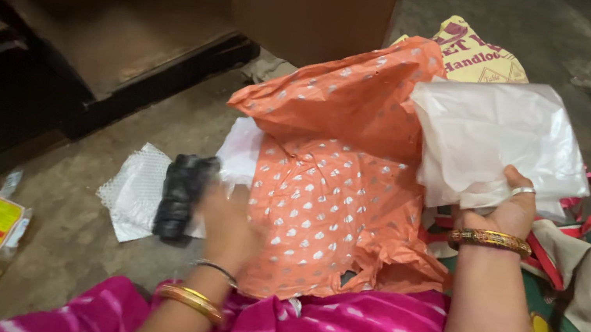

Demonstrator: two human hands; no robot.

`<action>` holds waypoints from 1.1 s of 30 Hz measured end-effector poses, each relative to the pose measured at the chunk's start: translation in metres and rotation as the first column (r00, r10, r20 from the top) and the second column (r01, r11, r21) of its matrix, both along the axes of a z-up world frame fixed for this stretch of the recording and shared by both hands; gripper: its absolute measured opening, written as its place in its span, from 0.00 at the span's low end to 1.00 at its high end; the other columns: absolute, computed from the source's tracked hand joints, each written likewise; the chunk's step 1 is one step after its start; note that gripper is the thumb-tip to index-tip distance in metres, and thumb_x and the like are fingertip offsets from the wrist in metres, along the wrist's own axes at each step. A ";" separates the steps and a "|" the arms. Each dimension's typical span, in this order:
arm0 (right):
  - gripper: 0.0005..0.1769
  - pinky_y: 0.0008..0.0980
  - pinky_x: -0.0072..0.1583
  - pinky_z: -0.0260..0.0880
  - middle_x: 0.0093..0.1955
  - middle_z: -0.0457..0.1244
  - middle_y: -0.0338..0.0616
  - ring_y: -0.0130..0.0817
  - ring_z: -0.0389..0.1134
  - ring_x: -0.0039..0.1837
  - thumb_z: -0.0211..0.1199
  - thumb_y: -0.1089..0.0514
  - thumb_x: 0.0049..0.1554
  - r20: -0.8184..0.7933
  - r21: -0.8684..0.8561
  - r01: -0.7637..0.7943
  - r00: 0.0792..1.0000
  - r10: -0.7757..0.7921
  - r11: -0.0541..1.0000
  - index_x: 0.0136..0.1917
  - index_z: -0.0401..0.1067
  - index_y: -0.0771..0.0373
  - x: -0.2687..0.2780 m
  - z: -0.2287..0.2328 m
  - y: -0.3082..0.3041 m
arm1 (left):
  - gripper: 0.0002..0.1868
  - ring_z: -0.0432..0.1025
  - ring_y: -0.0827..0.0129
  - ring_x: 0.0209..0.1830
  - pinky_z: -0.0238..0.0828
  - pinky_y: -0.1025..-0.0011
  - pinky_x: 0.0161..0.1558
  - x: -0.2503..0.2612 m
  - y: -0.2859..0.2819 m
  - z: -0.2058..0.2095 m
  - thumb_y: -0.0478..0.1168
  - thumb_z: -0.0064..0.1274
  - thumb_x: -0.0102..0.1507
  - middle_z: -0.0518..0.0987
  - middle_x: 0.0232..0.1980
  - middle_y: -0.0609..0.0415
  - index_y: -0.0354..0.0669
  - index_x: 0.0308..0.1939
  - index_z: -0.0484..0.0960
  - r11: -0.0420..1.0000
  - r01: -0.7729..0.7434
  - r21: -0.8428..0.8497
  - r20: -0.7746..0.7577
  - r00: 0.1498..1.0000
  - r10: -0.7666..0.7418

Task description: The person unboxes various items from plastic bags and wrapping, smoothing out a small orange garment and setting aside multiple white plastic packets, bubble wrap, and other packaging materials on the floor.

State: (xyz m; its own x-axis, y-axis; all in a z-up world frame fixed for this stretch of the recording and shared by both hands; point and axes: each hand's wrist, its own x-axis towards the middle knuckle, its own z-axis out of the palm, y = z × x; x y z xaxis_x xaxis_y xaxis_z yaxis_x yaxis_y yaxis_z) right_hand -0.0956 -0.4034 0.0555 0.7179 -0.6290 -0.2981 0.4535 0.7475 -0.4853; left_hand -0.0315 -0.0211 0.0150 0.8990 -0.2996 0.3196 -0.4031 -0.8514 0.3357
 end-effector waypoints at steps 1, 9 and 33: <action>0.23 0.54 0.68 0.72 0.61 0.69 0.50 0.51 0.71 0.63 0.60 0.55 0.54 -0.032 -0.013 0.024 0.999 -0.024 1.000 0.61 0.71 0.66 -0.001 0.001 0.004 | 0.37 0.66 0.49 0.63 0.61 0.56 0.64 -0.011 -0.013 -0.002 0.51 0.67 0.51 0.74 0.62 0.41 0.42 0.61 0.76 0.966 0.213 -0.146 -0.102 0.968 -0.228; 0.25 0.54 0.70 0.71 0.63 0.68 0.54 0.53 0.71 0.65 0.60 0.59 0.54 0.054 0.007 0.004 0.999 -0.005 1.000 0.64 0.69 0.69 -0.020 -0.008 0.007 | 0.16 0.75 0.49 0.52 0.72 0.56 0.53 -0.055 -0.057 -0.015 0.48 0.59 0.58 0.82 0.49 0.45 0.46 0.46 0.86 0.813 0.582 0.012 -0.478 0.717 -0.506; 0.18 0.42 0.48 0.76 0.43 0.72 0.51 0.39 0.74 0.41 0.62 0.57 0.48 -0.590 0.082 -0.807 0.434 0.681 0.585 0.51 0.75 0.69 -0.172 0.094 0.149 | 0.08 0.78 0.52 0.40 0.73 0.55 0.42 0.000 -0.004 0.238 0.41 0.53 0.61 0.83 0.42 0.49 0.47 0.39 0.86 0.903 0.306 -0.302 0.306 0.928 -0.212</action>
